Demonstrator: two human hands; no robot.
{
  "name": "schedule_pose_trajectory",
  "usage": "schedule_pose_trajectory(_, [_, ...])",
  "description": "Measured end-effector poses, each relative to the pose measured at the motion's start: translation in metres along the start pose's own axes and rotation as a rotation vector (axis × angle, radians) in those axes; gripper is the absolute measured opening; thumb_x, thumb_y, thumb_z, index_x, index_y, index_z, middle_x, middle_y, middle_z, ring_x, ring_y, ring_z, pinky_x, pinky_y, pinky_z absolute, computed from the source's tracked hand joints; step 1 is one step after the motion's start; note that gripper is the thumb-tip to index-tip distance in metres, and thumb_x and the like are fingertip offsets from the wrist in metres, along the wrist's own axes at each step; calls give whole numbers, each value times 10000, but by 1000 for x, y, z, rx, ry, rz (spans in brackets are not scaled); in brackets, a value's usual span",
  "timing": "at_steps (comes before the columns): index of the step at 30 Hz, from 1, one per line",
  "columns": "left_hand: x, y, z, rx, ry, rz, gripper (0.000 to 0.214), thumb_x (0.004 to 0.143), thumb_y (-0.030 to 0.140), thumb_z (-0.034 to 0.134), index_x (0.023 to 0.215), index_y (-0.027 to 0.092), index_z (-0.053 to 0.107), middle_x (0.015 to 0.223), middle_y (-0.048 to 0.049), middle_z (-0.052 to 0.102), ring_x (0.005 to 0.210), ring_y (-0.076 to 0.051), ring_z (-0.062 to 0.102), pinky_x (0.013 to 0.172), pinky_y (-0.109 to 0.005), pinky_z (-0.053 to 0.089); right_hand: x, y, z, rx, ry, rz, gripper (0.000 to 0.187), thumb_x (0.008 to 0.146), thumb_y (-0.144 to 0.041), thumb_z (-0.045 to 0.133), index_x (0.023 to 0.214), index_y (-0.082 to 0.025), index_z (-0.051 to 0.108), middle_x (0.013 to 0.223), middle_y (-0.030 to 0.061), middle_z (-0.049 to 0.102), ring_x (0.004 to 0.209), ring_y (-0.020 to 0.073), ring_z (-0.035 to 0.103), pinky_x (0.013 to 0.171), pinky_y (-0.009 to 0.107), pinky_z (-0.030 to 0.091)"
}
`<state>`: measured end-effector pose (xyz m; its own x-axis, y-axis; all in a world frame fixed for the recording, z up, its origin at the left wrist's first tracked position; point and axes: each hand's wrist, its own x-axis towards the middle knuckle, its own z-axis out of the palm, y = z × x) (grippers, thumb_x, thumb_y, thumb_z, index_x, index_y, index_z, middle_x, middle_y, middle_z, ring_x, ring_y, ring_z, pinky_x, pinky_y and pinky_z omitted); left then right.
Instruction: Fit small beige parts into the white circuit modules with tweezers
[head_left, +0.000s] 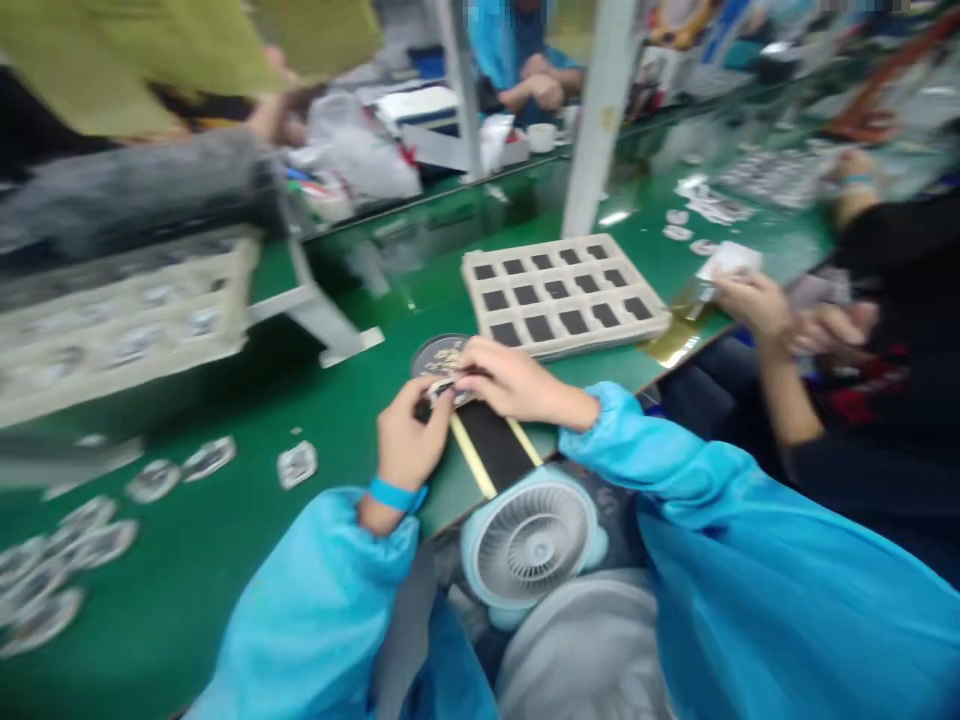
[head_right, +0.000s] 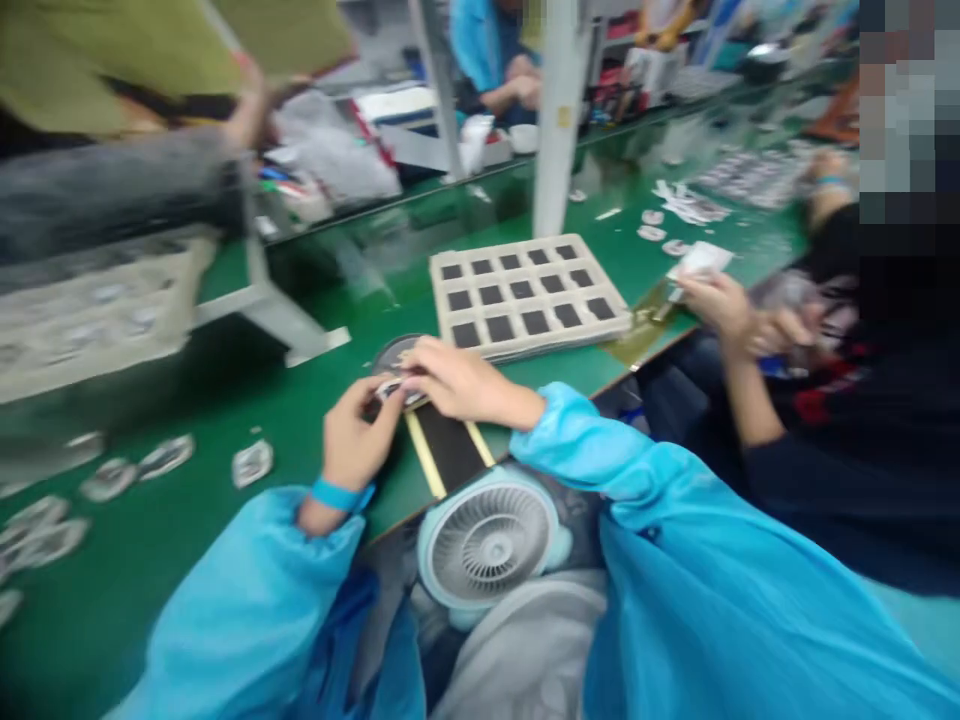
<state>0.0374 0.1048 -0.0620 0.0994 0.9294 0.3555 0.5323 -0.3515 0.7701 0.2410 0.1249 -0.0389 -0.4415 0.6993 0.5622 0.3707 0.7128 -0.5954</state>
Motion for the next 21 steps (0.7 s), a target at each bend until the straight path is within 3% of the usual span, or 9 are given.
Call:
schedule_pose_trajectory(3, [6,-6,-3,-24,31,-41,207,914,347,656,1053,204,711,961,-28,750,835,-170,663,801,-289,505,31,14,-2,-6,50,2,83,1025,-228,543,1032,-175,607,1013,62,631,935,189,610,839,310,481])
schedule_pose_trajectory(7, [10,-11,-5,-184,61,-141,208,905,347,675,1047,199,703,892,-25,734,782,-163,658,738,-283,501,60,23,-4,-363,-120,86,155,1027,-237,535,1010,-173,676,1014,85,682,875,219,640,764,339,467])
schedule_pose_trajectory(9, [12,-12,-5,-338,59,-198,214,890,359,690,1014,184,693,827,-22,717,745,-162,669,703,-277,514,61,24,-2,-385,-119,88,197,1044,-274,528,1030,-184,702,1013,80,699,888,222,662,768,345,484])
schedule_pose_trajectory(13, [14,-15,-3,-596,25,-275,271,839,396,742,956,162,670,794,-24,706,708,-159,692,700,-279,564,45,20,4,-108,-61,-71,218,974,-389,687,1110,-221,715,1044,51,713,956,198,687,835,328,541])
schedule_pose_trajectory(17, [16,-15,1,-721,23,-318,346,781,440,793,927,151,670,812,-35,713,689,-146,683,686,-274,580,36,20,8,-72,-77,-153,132,965,-264,661,1071,-220,726,1050,55,728,957,194,700,829,331,562])
schedule_pose_trajectory(21, [13,-11,6,-739,39,-308,365,782,461,793,933,155,662,798,-36,713,682,-146,672,681,-276,570,37,22,7,-105,-32,-132,119,901,-167,659,997,-205,718,993,44,744,912,203,709,806,338,558])
